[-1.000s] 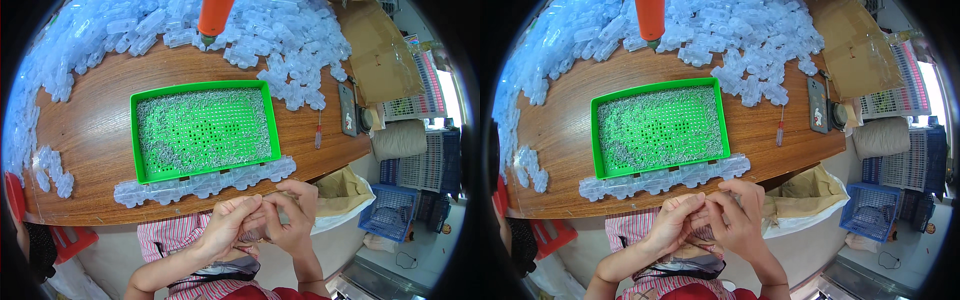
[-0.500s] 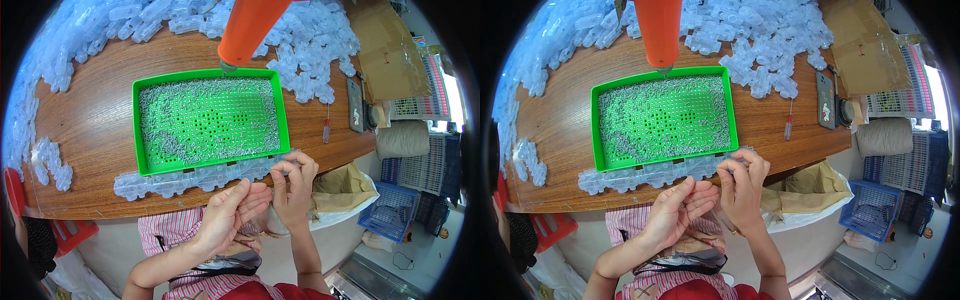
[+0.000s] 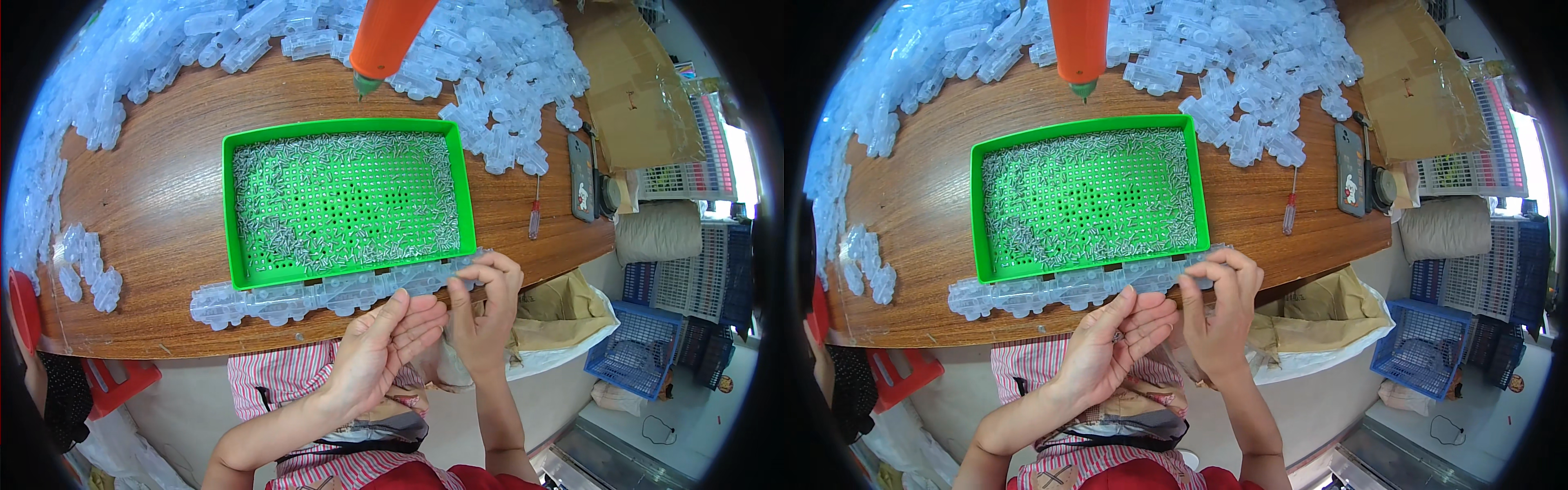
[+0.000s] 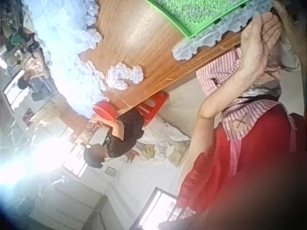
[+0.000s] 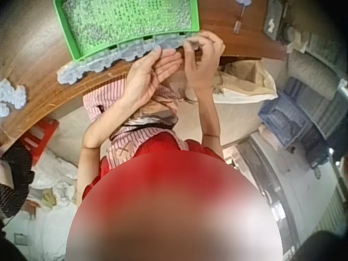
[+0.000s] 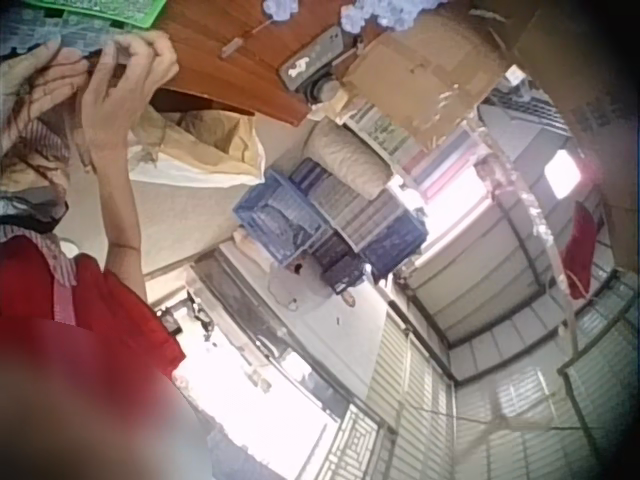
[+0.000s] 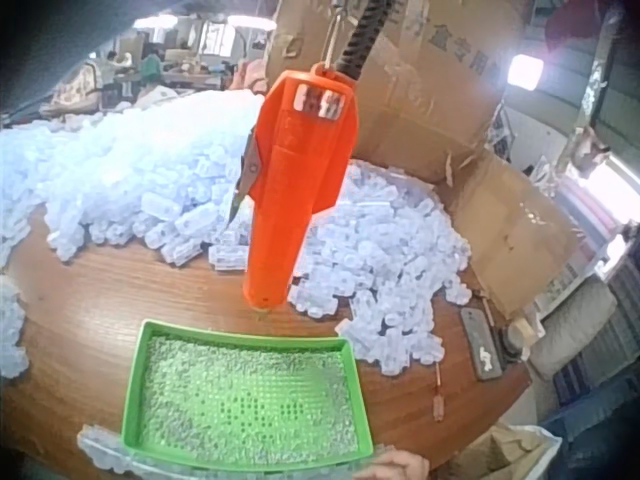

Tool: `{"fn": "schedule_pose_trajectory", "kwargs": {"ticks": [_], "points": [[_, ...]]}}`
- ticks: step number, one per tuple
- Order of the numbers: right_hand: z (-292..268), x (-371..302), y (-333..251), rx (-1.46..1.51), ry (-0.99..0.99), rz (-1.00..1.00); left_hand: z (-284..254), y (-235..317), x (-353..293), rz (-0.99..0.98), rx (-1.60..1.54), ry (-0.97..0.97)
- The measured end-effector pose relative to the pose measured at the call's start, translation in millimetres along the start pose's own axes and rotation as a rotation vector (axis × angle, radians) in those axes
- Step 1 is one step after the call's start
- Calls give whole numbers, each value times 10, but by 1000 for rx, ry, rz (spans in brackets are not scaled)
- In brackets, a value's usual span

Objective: The person picks up screws from a tray by hand, places them into a plastic part, and drives them in using a power screwdriver before repeating the process with more parts.

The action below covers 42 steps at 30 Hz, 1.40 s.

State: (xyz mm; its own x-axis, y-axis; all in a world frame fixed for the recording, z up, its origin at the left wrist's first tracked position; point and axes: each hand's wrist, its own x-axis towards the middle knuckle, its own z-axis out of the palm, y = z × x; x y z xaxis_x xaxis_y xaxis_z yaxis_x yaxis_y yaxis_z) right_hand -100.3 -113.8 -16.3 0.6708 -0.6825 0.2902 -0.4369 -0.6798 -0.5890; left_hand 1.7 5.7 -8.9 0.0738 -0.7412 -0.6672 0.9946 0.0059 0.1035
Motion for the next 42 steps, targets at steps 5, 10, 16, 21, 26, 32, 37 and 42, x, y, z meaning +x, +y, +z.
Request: {"fn": "schedule_pose_trajectory", "kwargs": {"ticks": [5, 10, 16, 21, 26, 32, 37, 42], "points": [[-143, -72, -85, 260, 109, 113, 2, 49, -49, -72, -68, -196], [-347, -166, -408, 55, -141, -82, -11, 104, -6, -158, -159, -383], [-285, -118, -458, -103, -150, -196, 11, 18, -35, -133, -60, -385], [-294, -102, -482, -116, -175, -259, 4, 16, -67, -93, -13, -366], [-328, -112, -443, -77, -245, -296, 30, -11, -63, -67, 22, -320], [-298, -119, -426, 90, -276, -131, -26, -43, -69, -121, -94, -333], [-229, -90, -143, 168, -30, -36, -106, -57, -117, -141, -26, -143], [-98, -35, -93, 9, -83, -78, -224, 17, -174, -112, 10, -111]]}}
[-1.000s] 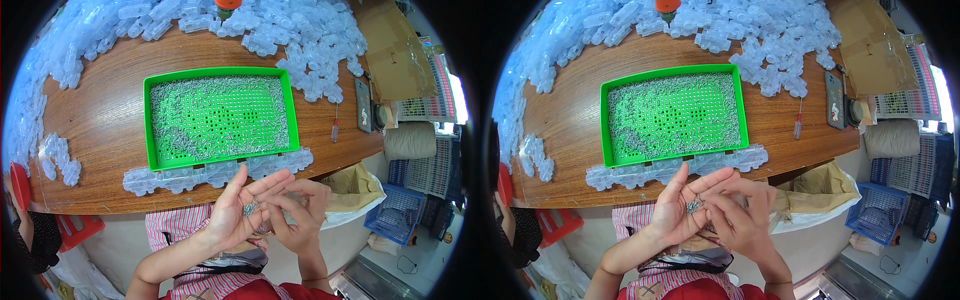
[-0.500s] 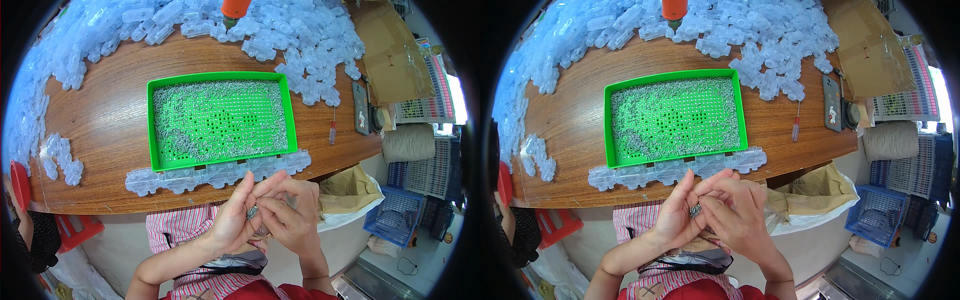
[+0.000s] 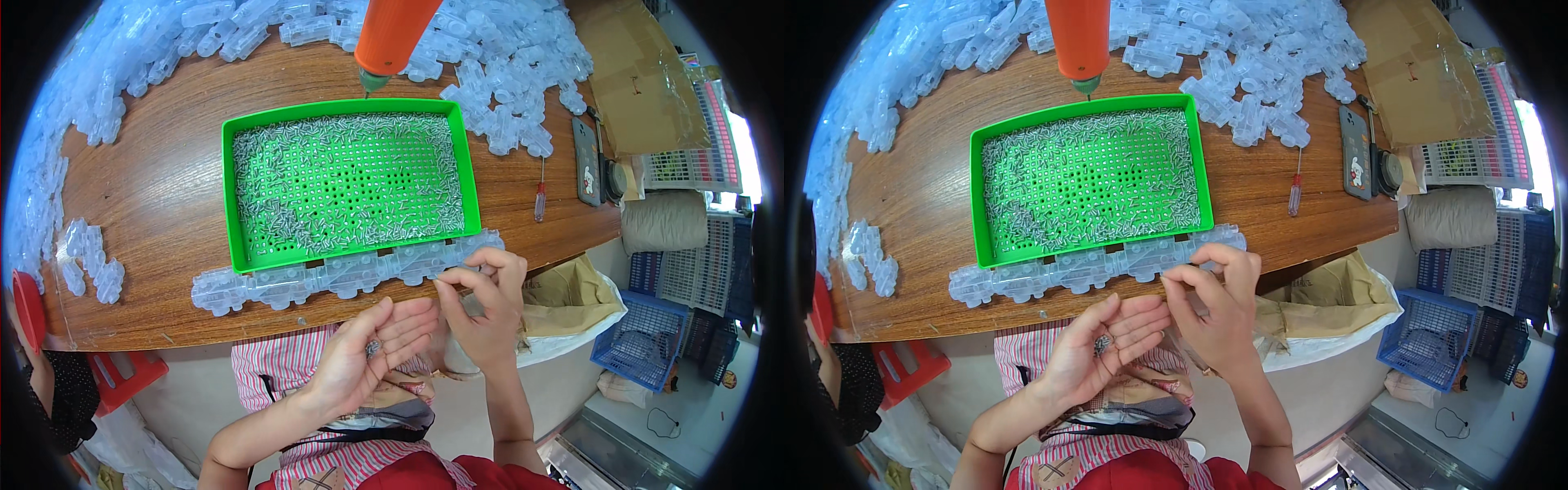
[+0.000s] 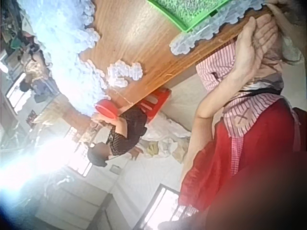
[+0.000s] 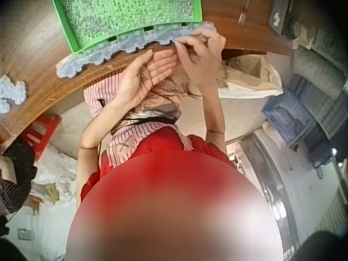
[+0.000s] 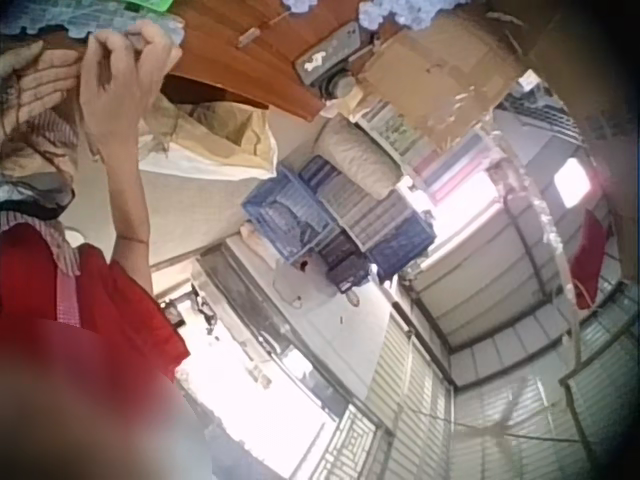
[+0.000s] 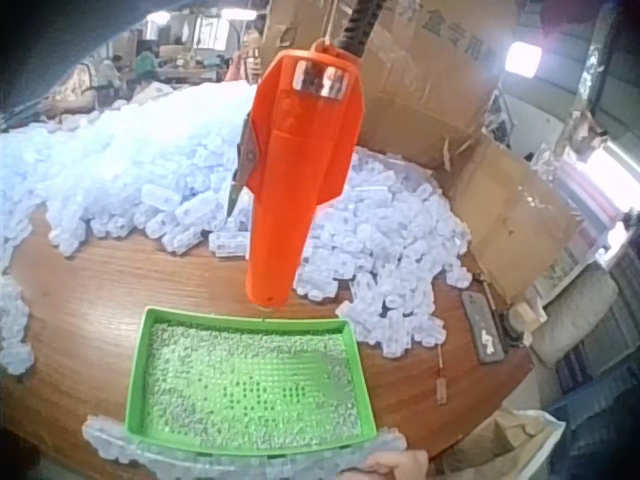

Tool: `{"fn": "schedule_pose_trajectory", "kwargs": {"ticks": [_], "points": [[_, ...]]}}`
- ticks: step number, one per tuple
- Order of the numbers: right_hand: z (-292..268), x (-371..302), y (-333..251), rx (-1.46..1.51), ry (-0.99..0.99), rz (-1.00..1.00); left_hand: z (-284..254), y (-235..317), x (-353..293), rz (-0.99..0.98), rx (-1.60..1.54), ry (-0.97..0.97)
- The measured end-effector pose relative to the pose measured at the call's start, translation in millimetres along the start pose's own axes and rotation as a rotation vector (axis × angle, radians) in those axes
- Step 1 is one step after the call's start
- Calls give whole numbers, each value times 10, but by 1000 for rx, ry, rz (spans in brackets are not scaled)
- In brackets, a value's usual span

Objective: The person picks up screws from a tray by hand, places them into a plastic part, and drives them in using a power screwdriver before repeating the process with more parts.

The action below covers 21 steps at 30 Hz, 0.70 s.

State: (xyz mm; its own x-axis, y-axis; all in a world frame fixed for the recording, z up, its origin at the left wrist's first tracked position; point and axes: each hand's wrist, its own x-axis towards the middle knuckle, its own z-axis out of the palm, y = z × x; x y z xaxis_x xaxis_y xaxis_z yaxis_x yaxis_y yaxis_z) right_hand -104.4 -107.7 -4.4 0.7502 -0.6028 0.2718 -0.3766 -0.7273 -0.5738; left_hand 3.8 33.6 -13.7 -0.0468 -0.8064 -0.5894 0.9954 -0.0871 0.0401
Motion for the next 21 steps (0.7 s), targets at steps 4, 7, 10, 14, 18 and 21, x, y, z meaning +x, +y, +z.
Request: {"fn": "schedule_pose_trajectory", "kwargs": {"ticks": [4, 7, 10, 14, 18, 21], "points": [[64, 17, 5, -34, -22, -50, -13, 43, -26, 25, -13, -7], [72, 28, -23, -72, -8, -71, -20, 56, -38, 33, -22, -27], [63, 29, -38, -91, -4, -72, -25, 64, -34, 32, -36, -25], [68, 15, -19, -104, -26, -68, -1, 74, -27, 25, -24, -26], [89, 8, -26, -48, 6, -12, 20, 88, -35, 27, -41, -57], [27, 6, -28, -7, 42, -8, 36, 77, -17, 36, -30, -72]]}}
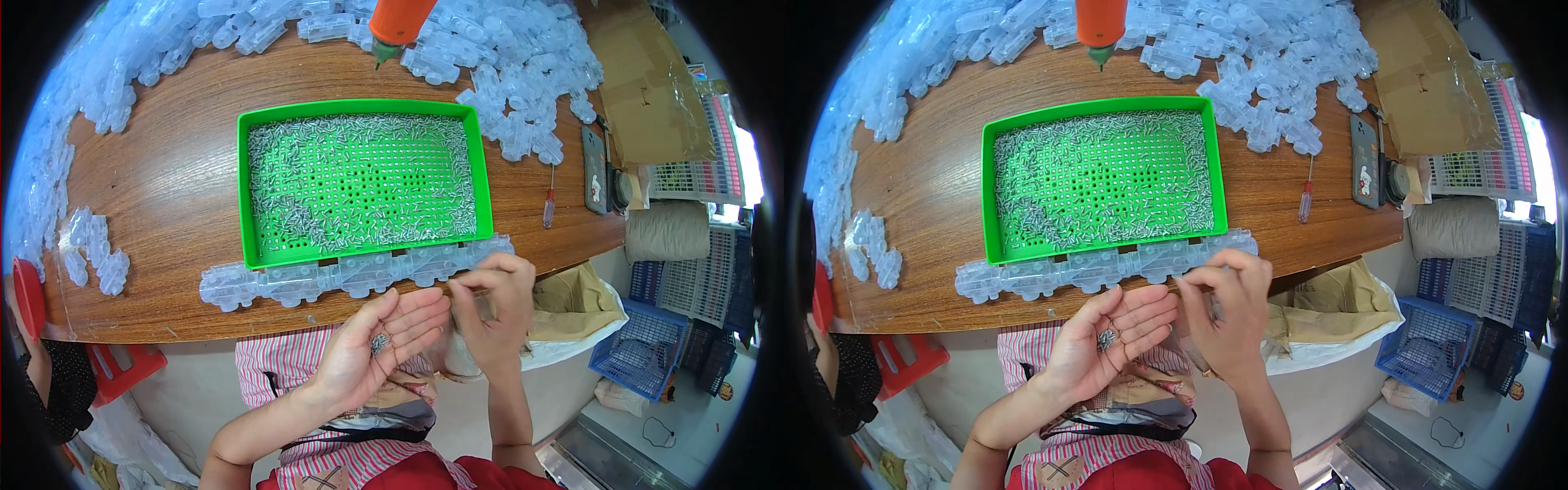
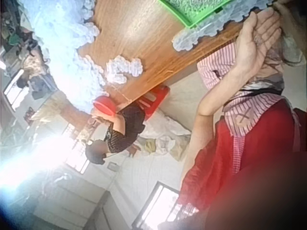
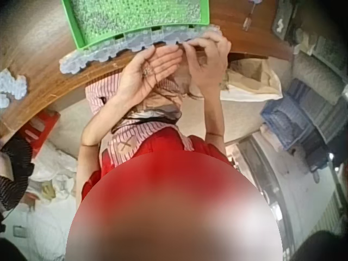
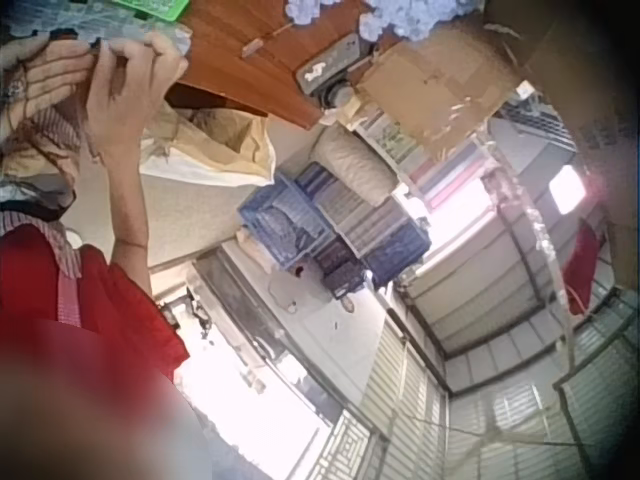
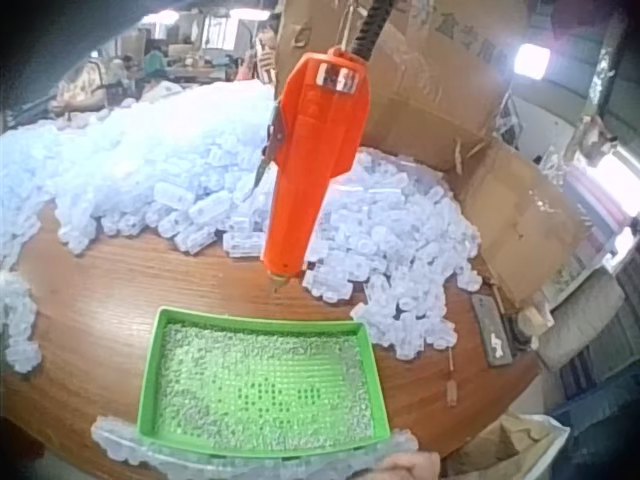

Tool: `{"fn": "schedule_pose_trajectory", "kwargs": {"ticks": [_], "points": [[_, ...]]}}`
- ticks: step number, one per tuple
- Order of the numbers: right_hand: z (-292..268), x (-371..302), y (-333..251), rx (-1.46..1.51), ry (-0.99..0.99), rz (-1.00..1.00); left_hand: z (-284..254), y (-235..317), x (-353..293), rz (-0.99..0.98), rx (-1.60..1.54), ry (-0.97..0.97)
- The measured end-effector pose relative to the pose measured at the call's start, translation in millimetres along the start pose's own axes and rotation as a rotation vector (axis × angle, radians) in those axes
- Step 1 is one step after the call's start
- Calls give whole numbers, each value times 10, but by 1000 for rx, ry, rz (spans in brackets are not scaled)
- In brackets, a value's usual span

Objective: The person picks up screws from a tray by hand, places them into a plastic part, and drives them in using a power screwdriver before repeating the process with more parts.

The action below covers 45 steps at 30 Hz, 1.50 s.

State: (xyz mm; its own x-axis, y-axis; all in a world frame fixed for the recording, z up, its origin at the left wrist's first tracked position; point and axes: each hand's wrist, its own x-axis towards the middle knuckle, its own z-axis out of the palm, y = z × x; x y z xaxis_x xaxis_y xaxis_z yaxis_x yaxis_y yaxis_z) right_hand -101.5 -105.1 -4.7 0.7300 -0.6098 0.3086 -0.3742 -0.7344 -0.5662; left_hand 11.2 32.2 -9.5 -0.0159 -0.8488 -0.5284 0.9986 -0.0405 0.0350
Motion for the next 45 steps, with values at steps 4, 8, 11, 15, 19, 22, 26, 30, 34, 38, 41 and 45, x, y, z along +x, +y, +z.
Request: {"fn": "schedule_pose_trajectory", "kwargs": {"ticks": [4, 8, 11, 15, 19, 22, 26, 30, 34, 38, 41, 45], "points": [[-234, -46, -269, 101, -19, 14, 6, -5, 38, 3, -29, -127], [-218, -29, -481, -32, -235, -162, -13, 3, 48, -68, -80, -239], [-177, -97, -419, -61, -231, -209, 11, -48, 59, -66, -48, -246], [-197, -82, -462, -97, -226, -274, 67, -76, 35, -25, 33, -165], [-181, -42, -496, -145, -227, -285, 137, -62, 47, -31, 27, -159], [-159, -10, -463, -96, -226, -246, 76, -62, 64, -57, -58, -243], [-172, 8, -467, -9, -247, -157, 82, -57, 49, -54, -51, -235], [-133, -59, -423, -56, -204, -195, 101, -63, 82, -5, 22, -190], [-162, -40, -441, -23, -236, -194, 80, -61, 74, -43, -68, -222], [-170, -48, -375, 190, -179, -1, 72, -52, 45, -14, -76, -106], [-89, -21, -269, 204, -53, 89, 4, -82, 7, 18, -36, 3], [65, 123, -153, 141, -41, 31, -73, 3, -71, -51, -4, 18]]}}
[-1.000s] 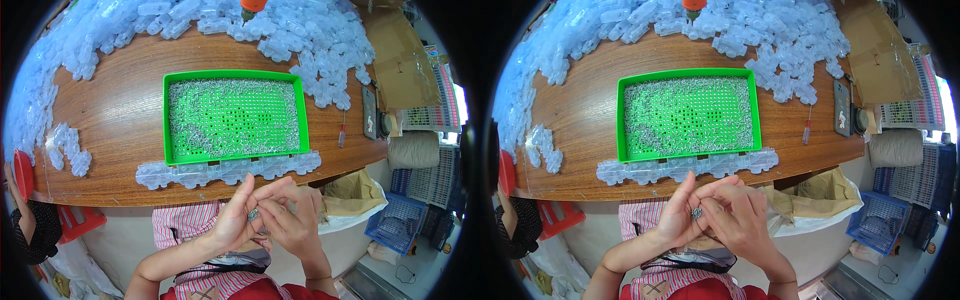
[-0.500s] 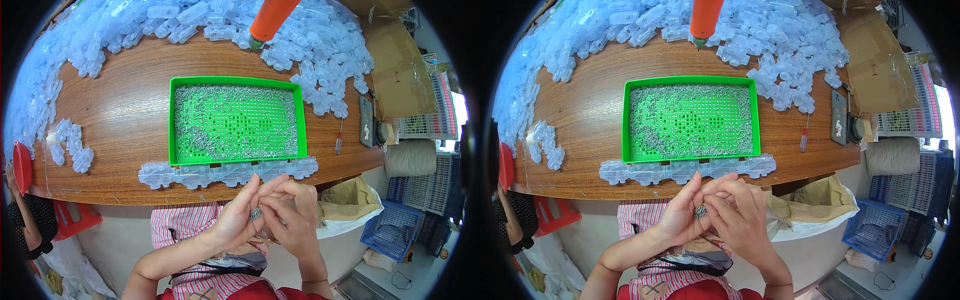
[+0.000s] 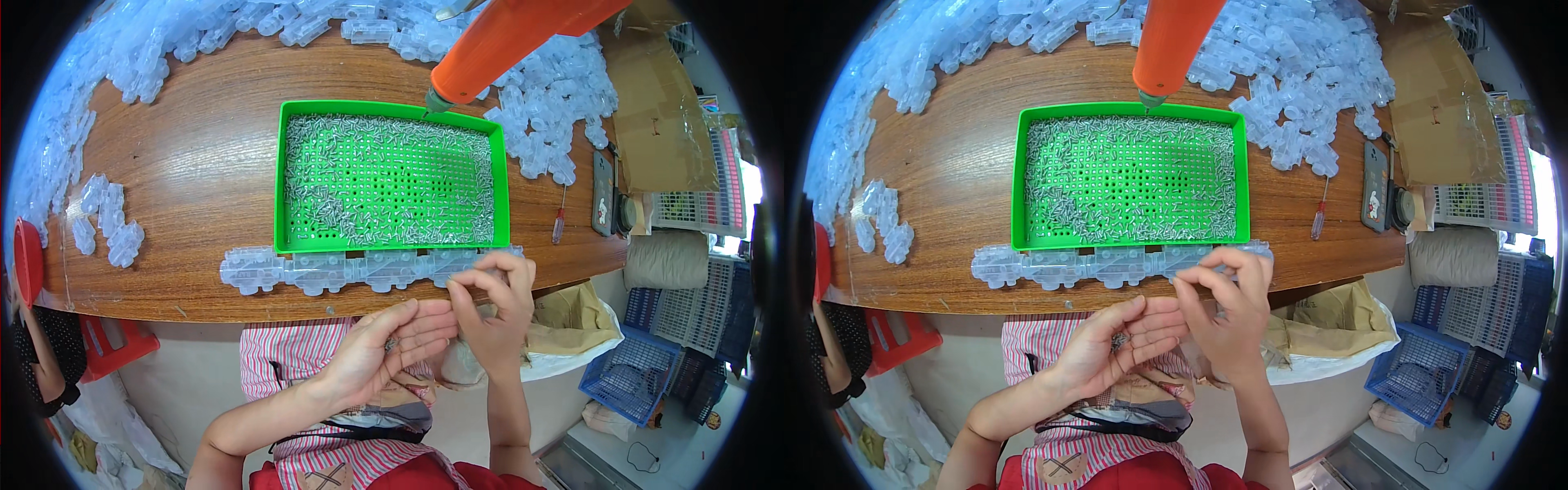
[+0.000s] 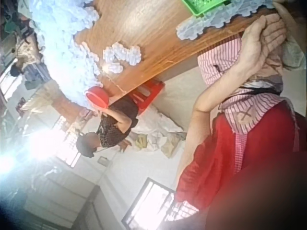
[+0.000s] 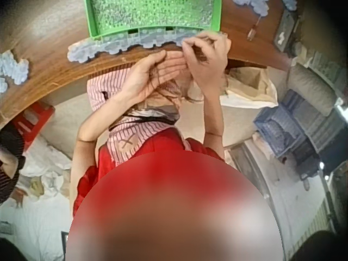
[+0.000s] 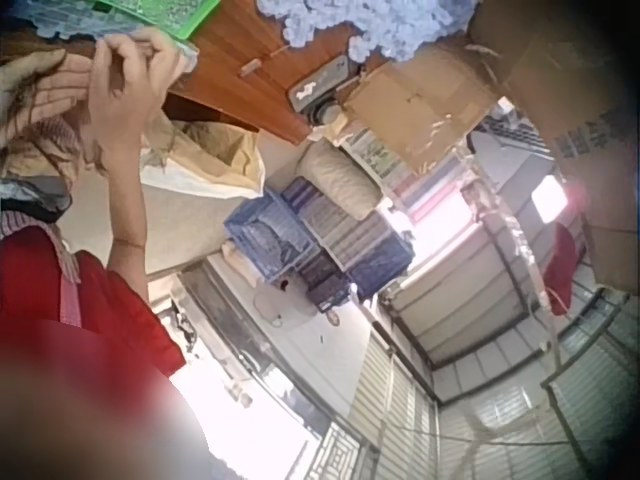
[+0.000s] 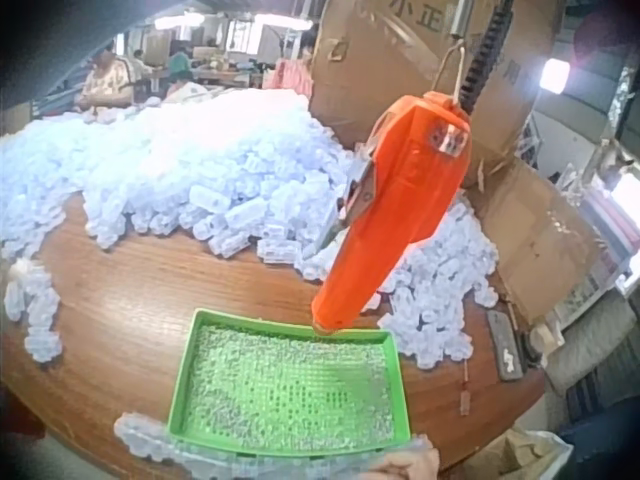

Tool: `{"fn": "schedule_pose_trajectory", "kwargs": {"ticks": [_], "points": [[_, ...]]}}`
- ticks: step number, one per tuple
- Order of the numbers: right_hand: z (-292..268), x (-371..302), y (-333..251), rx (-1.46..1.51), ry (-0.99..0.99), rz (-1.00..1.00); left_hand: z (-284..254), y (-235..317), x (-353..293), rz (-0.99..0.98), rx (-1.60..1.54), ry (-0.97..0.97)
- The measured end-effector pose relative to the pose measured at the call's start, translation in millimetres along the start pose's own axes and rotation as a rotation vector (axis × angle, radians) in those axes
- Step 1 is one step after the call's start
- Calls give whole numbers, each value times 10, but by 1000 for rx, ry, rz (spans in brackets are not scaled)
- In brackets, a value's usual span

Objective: The person picks up screws from a tray by hand, places them into a plastic part, and drives them in using a power screwdriver before repeating the process with more parts.

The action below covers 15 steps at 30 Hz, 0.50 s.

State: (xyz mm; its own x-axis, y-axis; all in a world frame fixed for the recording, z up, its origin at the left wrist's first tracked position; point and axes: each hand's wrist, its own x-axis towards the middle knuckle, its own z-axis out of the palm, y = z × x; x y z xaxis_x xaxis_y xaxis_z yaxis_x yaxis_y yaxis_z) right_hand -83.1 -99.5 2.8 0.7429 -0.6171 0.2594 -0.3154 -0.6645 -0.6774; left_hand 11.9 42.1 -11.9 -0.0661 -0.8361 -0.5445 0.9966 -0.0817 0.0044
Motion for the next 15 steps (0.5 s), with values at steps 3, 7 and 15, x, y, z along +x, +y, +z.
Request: {"fn": "schedule_pose_trajectory", "kwargs": {"ticks": [3, 7, 15], "points": [[79, 49, 19, -176, -49, -152, -57, 35, -30, 75, -2, 27], [105, 49, 20, -213, -89, -177, -115, 55, -73, 91, -52, 35], [109, 84, 8, -227, -91, -245, -140, 76, -94, 124, -116, -3]]}}
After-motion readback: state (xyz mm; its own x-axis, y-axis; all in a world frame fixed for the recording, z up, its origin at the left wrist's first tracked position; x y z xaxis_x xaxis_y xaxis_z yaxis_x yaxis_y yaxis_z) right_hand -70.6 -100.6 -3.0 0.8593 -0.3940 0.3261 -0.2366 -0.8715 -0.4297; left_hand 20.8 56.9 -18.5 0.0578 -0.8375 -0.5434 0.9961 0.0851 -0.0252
